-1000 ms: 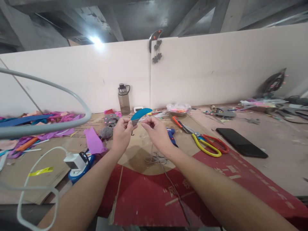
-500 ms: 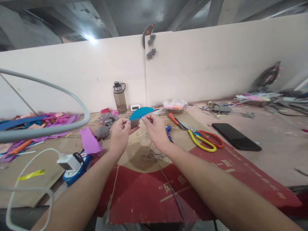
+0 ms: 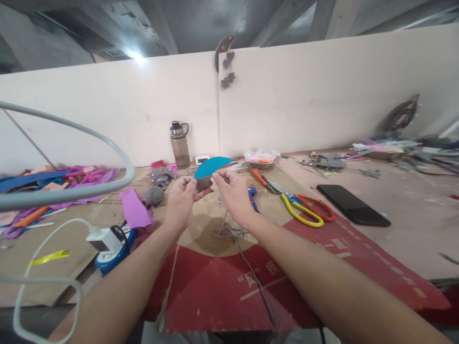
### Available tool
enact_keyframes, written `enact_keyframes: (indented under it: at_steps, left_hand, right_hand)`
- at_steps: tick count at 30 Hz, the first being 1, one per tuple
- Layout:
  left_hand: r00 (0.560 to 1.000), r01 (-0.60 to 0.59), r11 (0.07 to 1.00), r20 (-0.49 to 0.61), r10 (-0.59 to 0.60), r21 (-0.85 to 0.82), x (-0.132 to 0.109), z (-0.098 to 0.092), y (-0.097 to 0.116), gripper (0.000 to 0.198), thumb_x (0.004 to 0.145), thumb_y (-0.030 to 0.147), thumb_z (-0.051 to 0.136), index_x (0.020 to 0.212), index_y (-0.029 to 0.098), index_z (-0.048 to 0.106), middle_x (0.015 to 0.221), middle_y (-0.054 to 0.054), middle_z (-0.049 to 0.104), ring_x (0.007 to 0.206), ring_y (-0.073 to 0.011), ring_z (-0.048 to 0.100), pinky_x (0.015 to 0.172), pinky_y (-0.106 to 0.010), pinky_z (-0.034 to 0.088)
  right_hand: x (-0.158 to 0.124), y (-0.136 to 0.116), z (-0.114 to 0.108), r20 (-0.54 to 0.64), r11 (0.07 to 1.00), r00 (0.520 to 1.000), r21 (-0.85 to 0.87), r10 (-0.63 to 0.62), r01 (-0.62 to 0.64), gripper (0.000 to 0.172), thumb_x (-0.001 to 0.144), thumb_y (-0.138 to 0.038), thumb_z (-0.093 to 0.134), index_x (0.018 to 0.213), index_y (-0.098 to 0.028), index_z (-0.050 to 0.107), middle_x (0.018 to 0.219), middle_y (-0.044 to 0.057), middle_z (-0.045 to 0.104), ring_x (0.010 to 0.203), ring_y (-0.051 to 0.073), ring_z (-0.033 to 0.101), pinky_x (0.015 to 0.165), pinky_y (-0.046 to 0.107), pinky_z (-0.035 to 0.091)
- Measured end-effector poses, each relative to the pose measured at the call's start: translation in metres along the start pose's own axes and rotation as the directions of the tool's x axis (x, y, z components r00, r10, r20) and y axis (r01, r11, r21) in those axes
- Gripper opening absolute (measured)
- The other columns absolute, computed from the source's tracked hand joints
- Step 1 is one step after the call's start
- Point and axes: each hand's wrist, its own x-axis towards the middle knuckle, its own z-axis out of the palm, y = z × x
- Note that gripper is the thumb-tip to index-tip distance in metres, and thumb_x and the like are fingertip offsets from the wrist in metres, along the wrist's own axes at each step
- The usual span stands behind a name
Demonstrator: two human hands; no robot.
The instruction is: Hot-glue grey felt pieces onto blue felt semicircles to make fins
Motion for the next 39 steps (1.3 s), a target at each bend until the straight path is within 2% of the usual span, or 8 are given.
enact_keyframes:
  at_steps: [5, 11, 16, 22, 24, 31, 34, 39]
  left_hand:
    - [0.999, 0.022, 1.000, 0.027, -0.022, -0.020, -0.001, 0.001, 0.002, 0.014, 0.078, 0.027, 0.059, 0.079, 0.016, 0.051, 0.080, -0.002, 0.067, 0.076, -0.0143, 0.067, 0.080, -0.039, 0.055]
    - [0.995, 0.060, 0.997, 0.078, -0.057, -0.040, -0.002, 0.001, 0.005, 0.013, 0.078, 0.028, 0.059, 0.081, 0.017, 0.052, 0.086, -0.004, 0.069, 0.080, -0.0159, 0.068, 0.078, -0.036, 0.056]
    - [0.976, 0.184, 0.979, 0.132, -0.172, -0.090, 0.003, -0.003, 0.010, 0.014, 0.079, 0.022, 0.055, 0.088, 0.013, 0.060, 0.086, -0.008, 0.071, 0.078, -0.0157, 0.068, 0.067, -0.025, 0.057]
    - [0.917, 0.378, 0.920, 0.177, -0.358, -0.098, 0.008, -0.008, 0.013, 0.019, 0.080, 0.020, 0.052, 0.086, 0.010, 0.067, 0.078, -0.009, 0.070, 0.069, -0.0126, 0.067, 0.058, -0.016, 0.055]
    - [0.916, 0.377, 0.922, 0.180, -0.358, -0.090, 0.007, -0.008, 0.012, 0.016, 0.079, 0.019, 0.053, 0.083, 0.011, 0.067, 0.075, -0.007, 0.070, 0.066, -0.0116, 0.066, 0.056, -0.015, 0.054]
    - [0.955, 0.270, 0.963, 0.132, -0.264, -0.024, 0.005, -0.005, 0.007, 0.009, 0.076, 0.023, 0.062, 0.076, 0.014, 0.061, 0.076, -0.006, 0.069, 0.063, -0.0116, 0.066, 0.048, -0.016, 0.052]
    - [0.958, 0.254, 0.967, 0.140, -0.250, -0.010, 0.003, -0.005, 0.006, 0.011, 0.075, 0.023, 0.064, 0.078, 0.015, 0.058, 0.077, -0.006, 0.070, 0.065, -0.0129, 0.066, 0.048, -0.017, 0.051]
    - [0.958, 0.192, 0.981, 0.223, -0.182, -0.023, -0.001, -0.001, 0.005, 0.018, 0.077, 0.028, 0.063, 0.083, 0.015, 0.053, 0.083, -0.007, 0.068, 0.073, -0.0176, 0.068, 0.051, -0.021, 0.048]
  right_hand:
    - [0.000, -0.003, 0.000, 0.006, 0.998, 0.998, 0.030, 0.061, -0.061, 0.019, 0.080, -0.035, 0.050, 0.076, -0.017, 0.057, 0.071, 0.000, 0.060, 0.067, 0.012, 0.054, 0.065, 0.024, 0.042]
    - [0.003, -0.002, 0.000, 0.030, 0.984, 0.991, 0.114, 0.133, -0.135, 0.019, 0.076, -0.036, 0.054, 0.075, -0.017, 0.057, 0.067, -0.001, 0.060, 0.061, 0.011, 0.053, 0.058, 0.023, 0.042]
    - [0.005, -0.003, -0.004, 0.128, 0.967, 0.977, 0.169, 0.172, -0.192, 0.018, 0.075, -0.037, 0.057, 0.073, -0.020, 0.054, 0.059, -0.003, 0.057, 0.050, 0.009, 0.048, 0.047, 0.022, 0.037]
    - [0.004, -0.006, -0.009, 0.281, 0.962, 0.951, 0.195, 0.131, -0.190, 0.021, 0.074, -0.041, 0.060, 0.073, -0.020, 0.056, 0.056, -0.004, 0.057, 0.046, 0.008, 0.046, 0.044, 0.021, 0.033]
    - [0.003, -0.007, -0.010, 0.292, 0.960, 0.946, 0.194, 0.141, -0.202, 0.022, 0.074, -0.042, 0.060, 0.074, -0.020, 0.057, 0.056, -0.004, 0.057, 0.046, 0.008, 0.045, 0.043, 0.020, 0.032]
    - [0.001, -0.005, -0.009, 0.254, 0.956, 0.956, 0.213, 0.147, -0.203, 0.022, 0.075, -0.041, 0.060, 0.068, -0.021, 0.056, 0.048, -0.006, 0.044, 0.044, 0.008, 0.040, 0.043, 0.021, 0.032]
    - [0.000, -0.003, -0.008, 0.236, 0.951, 0.958, 0.219, 0.166, -0.218, 0.022, 0.073, -0.041, 0.061, 0.069, -0.020, 0.055, 0.050, -0.006, 0.045, 0.044, 0.007, 0.038, 0.043, 0.020, 0.032]
    - [0.000, -0.005, -0.005, 0.201, 0.922, 0.960, 0.296, 0.195, -0.249, 0.021, 0.072, -0.038, 0.063, 0.069, -0.020, 0.054, 0.055, -0.006, 0.048, 0.045, 0.006, 0.039, 0.045, 0.020, 0.037]
